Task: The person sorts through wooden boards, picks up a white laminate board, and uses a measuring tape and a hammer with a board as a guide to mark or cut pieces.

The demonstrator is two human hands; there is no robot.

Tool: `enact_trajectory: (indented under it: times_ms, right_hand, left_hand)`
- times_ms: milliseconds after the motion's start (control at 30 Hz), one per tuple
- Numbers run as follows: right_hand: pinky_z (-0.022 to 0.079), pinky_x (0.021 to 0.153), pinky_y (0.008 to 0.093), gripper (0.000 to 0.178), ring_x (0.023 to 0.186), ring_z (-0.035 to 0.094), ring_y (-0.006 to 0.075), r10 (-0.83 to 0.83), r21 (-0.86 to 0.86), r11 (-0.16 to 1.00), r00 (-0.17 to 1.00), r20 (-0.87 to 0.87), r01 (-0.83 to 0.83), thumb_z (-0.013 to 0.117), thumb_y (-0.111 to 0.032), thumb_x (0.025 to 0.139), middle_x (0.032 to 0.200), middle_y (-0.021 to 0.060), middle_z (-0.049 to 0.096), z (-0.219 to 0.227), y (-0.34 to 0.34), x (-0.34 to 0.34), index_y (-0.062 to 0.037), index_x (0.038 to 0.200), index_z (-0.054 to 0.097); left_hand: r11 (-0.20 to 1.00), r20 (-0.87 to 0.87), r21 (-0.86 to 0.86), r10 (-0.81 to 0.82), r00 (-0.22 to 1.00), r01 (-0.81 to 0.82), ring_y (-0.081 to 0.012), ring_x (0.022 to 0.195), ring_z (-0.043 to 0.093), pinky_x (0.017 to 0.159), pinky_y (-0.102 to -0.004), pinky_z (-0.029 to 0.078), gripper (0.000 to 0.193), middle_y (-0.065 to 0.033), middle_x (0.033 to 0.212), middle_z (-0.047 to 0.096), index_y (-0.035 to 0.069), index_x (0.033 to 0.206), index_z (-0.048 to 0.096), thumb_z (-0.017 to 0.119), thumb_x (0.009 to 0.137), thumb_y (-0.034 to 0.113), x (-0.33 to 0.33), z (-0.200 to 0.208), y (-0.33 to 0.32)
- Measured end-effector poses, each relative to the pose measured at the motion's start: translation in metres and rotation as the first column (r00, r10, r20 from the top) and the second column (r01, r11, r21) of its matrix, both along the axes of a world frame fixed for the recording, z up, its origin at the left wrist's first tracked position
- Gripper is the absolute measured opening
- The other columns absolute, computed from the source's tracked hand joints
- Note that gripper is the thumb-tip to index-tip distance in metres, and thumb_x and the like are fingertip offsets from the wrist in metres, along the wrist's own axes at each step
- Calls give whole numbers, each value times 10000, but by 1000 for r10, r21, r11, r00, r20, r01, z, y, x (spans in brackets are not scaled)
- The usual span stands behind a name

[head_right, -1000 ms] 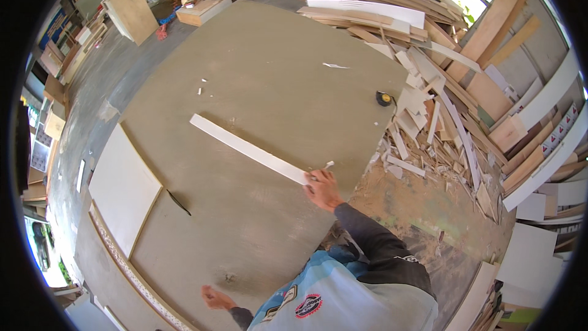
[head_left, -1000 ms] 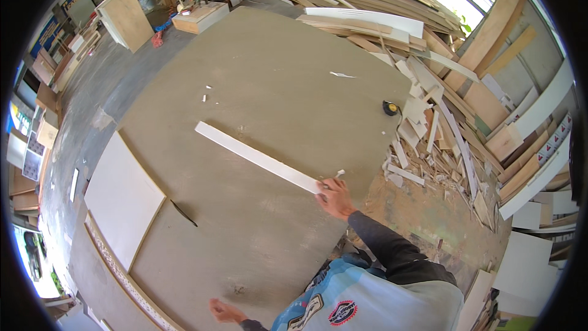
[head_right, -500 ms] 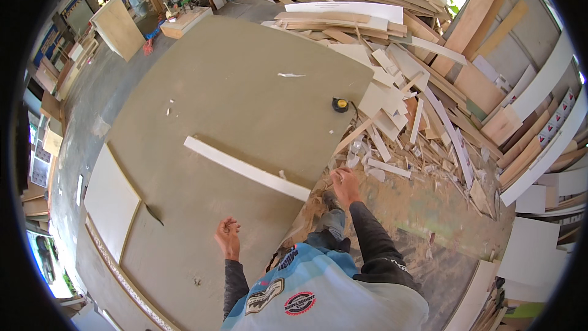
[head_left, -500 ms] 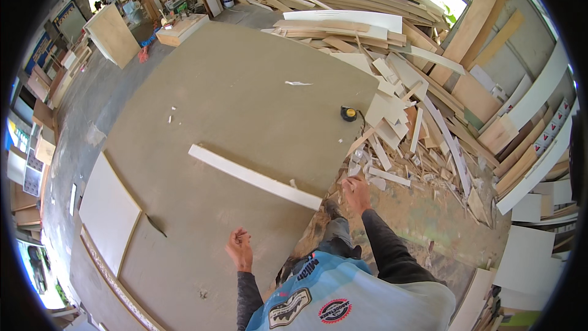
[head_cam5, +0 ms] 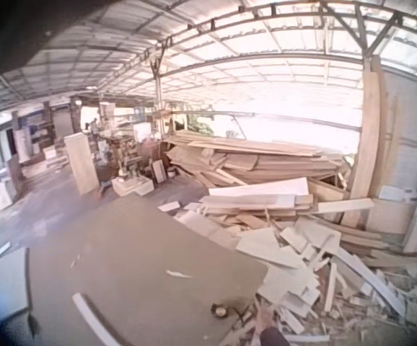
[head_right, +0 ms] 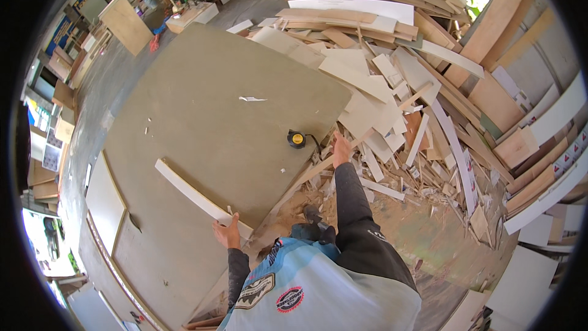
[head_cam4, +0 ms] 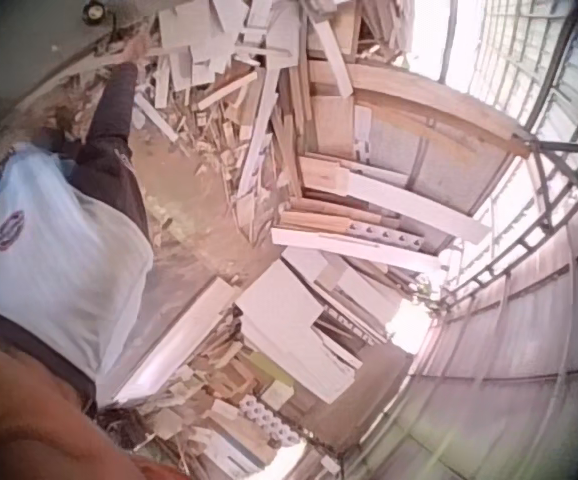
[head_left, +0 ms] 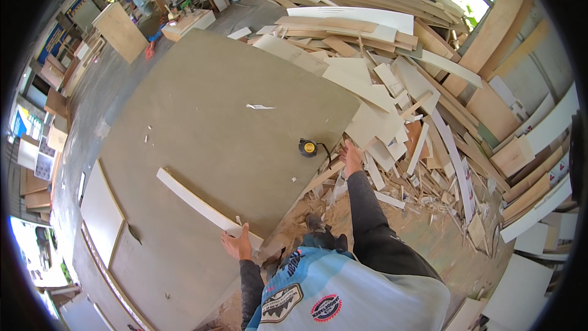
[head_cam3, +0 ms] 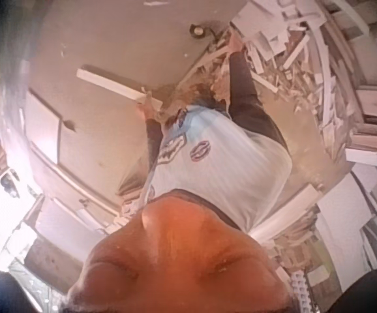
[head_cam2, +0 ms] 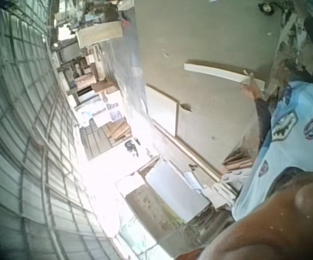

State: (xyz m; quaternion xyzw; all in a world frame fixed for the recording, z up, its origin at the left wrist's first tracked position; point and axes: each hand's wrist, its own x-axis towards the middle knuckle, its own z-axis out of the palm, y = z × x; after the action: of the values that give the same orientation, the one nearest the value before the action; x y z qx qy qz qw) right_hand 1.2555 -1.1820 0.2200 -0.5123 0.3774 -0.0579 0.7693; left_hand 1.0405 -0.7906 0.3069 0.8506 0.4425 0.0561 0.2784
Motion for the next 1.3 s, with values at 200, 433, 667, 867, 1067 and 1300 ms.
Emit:
enact_trajectory:
  times_ms: [200,433,667,867,1067,1300]
  right_hand:
    - [464,734,316,296,839,596,131,11,83,996,1000,29,-13,685,-337,883,900,14,640,-16,0,41,-54,968,675]
    - [455,813,316,205,883,594,152,-138,36,990,980,140,135,685,-162,881,959,46,681,-15,24,40,21,972,705]
    - [480,772,331,210,846,606,162,-76,-104,990,987,139,91,671,-128,880,906,66,687,-2,25,37,44,997,701]
    - [490,763,345,179,840,613,178,-19,-108,994,995,100,29,668,-139,888,924,71,683,-43,0,54,22,962,692]
    - [500,622,340,164,747,630,180,115,-170,981,987,112,-95,635,-173,899,853,56,676,-54,-2,48,-23,939,688]
    - [480,804,378,306,894,601,283,57,-573,819,993,105,13,567,-113,876,1037,151,624,21,25,9,54,1126,615]
  left_hand:
    - [996,-53,87,-18,998,23,-337,1134,572,956,-440,458,761,-215,1203,612,-47,1251,555,858,694,373,-14,-21,-5]
    - [963,212,-259,-19,977,75,-218,739,645,664,-337,532,634,-129,883,672,-75,1205,614,862,707,231,-33,-24,7]
    - [823,300,-557,79,951,107,-149,667,638,557,-289,537,618,-94,803,652,-90,1283,581,810,788,200,-34,-12,-29]
    - [789,309,-598,62,949,143,-147,700,656,645,-297,592,539,-95,794,659,-99,1262,592,777,829,163,-14,-9,-57]
    - [763,268,-625,14,963,162,-148,775,681,652,-301,575,369,-110,860,700,-78,1091,677,773,838,173,-6,10,-79]
    - [941,235,-292,-102,967,170,-371,777,686,727,-425,530,424,-239,805,688,-42,1033,689,740,838,332,-19,-9,-99]
